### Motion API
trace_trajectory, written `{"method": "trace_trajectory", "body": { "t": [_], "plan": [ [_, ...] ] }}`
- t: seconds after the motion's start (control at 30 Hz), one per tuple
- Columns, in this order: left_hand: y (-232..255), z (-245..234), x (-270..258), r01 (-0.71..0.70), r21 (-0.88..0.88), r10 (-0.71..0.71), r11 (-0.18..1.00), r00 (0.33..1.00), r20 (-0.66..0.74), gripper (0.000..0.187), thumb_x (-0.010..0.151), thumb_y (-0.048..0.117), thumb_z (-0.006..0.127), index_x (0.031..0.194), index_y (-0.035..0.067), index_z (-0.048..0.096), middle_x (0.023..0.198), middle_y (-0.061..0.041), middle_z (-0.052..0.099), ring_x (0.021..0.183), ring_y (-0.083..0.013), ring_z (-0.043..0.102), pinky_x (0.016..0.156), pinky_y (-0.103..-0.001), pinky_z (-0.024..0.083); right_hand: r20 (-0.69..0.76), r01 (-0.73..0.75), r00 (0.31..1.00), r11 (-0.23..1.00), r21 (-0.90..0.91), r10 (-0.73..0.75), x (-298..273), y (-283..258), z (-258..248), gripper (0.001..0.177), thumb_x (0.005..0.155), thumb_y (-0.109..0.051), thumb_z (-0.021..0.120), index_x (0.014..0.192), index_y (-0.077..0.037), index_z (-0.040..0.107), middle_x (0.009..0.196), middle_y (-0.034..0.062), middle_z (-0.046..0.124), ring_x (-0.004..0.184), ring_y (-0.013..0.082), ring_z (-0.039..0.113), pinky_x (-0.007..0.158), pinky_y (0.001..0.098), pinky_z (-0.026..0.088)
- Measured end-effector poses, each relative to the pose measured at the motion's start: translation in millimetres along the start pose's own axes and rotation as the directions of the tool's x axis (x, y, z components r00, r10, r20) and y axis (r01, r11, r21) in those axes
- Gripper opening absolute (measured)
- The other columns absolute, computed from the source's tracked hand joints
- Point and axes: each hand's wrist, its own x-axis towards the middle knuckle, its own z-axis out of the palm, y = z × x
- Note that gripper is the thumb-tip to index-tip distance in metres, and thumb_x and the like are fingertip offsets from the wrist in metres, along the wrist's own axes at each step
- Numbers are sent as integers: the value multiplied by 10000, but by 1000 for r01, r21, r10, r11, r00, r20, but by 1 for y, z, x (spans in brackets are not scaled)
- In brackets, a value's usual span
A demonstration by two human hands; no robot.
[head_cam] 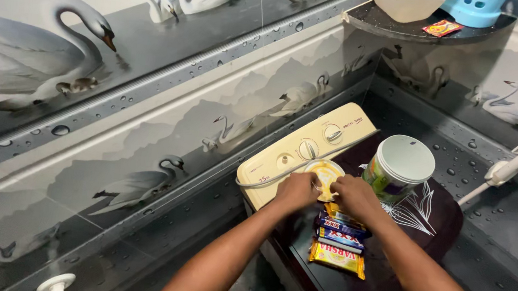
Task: The person organizes bathroom supplies by placing a blue bottle and a tub of powder into a wall shelf. They then wipe a blue plastic container with a cloth and open a small sachet.
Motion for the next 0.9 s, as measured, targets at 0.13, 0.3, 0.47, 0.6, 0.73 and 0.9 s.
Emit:
{"method": "trace_trajectory", "body": {
  "t": [0.13, 0.3, 0.47, 0.6, 0.73, 0.9],
  "plan": [
    [-12, 42, 8, 8, 148, -43, 989, 971, 235, 559, 712, 436, 831, 1150, 103, 736, 1126, -171, 754, 1057, -335, 715, 892, -457, 568, 353, -386, 872, 920, 69, 339, -3, 1, -17, 330, 861, -376, 737, 1079, -128, 737, 1071, 89, 760, 1018, 291, 723, 874, 422, 558],
    [-34, 96, 20, -86, 56, 66, 995, 953, 294, 786, 603, 524, 917, 1217, 82, 702, 1185, -203, 721, 1096, -362, 688, 942, -447, 545, 653, -413, 719, 902, 127, 238, -13, 44, 27, 712, 753, -480, 844, 1299, -90, 608, 1186, 147, 733, 1092, 288, 709, 953, 387, 555],
    [-41, 109, 22, -57, -45, 64, 997, 982, 178, 707, 571, 477, 904, 1138, 80, 762, 1141, -175, 761, 1036, -320, 729, 927, -413, 564, 586, -514, 783, 749, 417, 210, -36, 66, 52, 840, 667, -441, 843, 1371, -83, 558, 1164, 150, 757, 1059, 302, 749, 913, 398, 585],
    [-31, 102, 14, -77, -61, 85, 995, 987, 138, 755, 486, 462, 946, 1156, 158, 774, 1104, -137, 753, 1002, -308, 709, 905, -402, 542, 485, -355, 839, 924, 143, 247, -33, 38, 11, 808, 635, -474, 868, 1350, -157, 669, 1112, 183, 751, 1058, 317, 732, 952, 382, 562],
    [-20, 91, 9, 10, 10, -12, 1000, 985, 175, 729, 480, 507, 938, 1067, 95, 806, 1060, -161, 774, 976, -294, 745, 913, -374, 573, 413, -238, 870, 963, -128, 270, -29, 7, -53, 746, 609, -488, 889, 1262, -214, 654, 1203, 90, 663, 1177, 278, 631, 915, 462, 495],
    [-6, 79, 28, -185, 57, 181, 981, 982, 60, 682, 508, 466, 951, 1023, 48, 793, 1092, -234, 705, 1047, -346, 677, 915, -416, 564, 204, -342, 936, 881, 326, 288, -23, 45, -130, 783, 592, -405, 877, 1267, -103, 619, 1112, 119, 725, 1038, 270, 716, 910, 373, 555]
  ]
}}
